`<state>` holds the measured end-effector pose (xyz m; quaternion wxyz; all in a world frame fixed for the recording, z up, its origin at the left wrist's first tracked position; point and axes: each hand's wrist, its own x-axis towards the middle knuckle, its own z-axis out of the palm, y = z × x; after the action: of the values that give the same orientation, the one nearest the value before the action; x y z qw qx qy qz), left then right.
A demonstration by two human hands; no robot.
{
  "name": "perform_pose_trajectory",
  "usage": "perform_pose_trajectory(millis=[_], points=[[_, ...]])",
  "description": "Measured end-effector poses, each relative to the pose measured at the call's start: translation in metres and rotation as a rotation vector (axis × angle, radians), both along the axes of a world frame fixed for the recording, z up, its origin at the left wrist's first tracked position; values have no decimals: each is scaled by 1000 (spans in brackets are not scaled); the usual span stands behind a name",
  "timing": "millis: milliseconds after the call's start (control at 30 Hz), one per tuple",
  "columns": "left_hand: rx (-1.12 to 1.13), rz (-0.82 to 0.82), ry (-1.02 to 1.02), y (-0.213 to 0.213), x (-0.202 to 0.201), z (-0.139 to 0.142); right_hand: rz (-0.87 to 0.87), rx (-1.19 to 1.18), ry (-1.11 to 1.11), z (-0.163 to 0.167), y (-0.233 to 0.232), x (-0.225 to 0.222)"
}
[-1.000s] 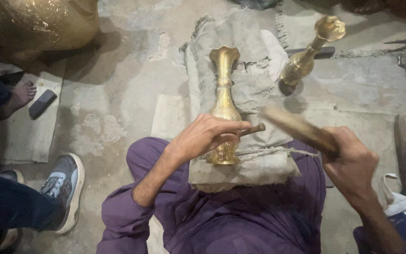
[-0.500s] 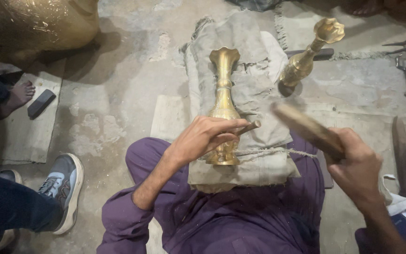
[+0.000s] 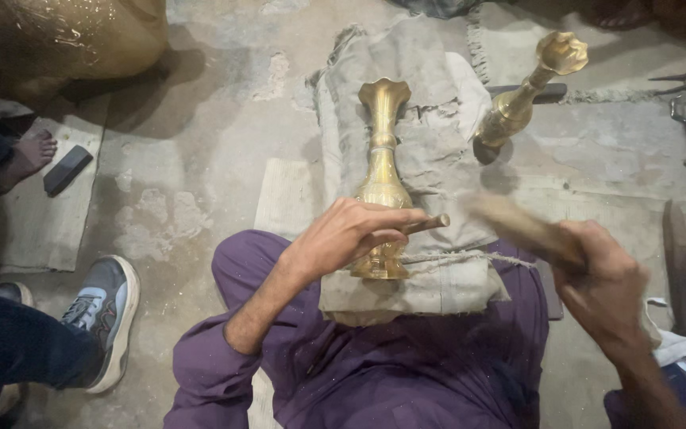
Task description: The person sits cross-legged on the floor holding a small punch against a brass vase resting on a cloth pad, and repeatedly strikes the punch with a wooden mallet to work the vase's surface, repositioning the punch around the body of the vase as they go.
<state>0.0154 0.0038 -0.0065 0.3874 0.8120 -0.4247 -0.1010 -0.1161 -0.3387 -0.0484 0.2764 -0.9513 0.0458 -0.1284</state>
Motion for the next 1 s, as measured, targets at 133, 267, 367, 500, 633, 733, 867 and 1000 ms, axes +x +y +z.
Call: perform_pose_trajectory(millis=[133,267,367,500,633,733,867,1000], points=[[-11,-22,-11,0,0,-2,75,-70,-4,-6,0,-8],[-45,-42,-36,2,1,-4,-18,43,-64,-12,5,-8],[-91,-52,-50,4,0,-4,-10,101,-7,-9,8,-7],[-57,-6,-31,4,-1,-4,-33,-233,-9,4,7,-10],[-127,-22,-18,6,0,-3,21,29,-24,14,4,-7],[-151,-23,-24,6,0,-4,68,266,123,17,2,-3],[-108,-19,-55,5,-1,-7,66,-95,-89,12,2,-1],[-34,3,-49,1,-3,-11,75,-109,-53,5,1,-2]])
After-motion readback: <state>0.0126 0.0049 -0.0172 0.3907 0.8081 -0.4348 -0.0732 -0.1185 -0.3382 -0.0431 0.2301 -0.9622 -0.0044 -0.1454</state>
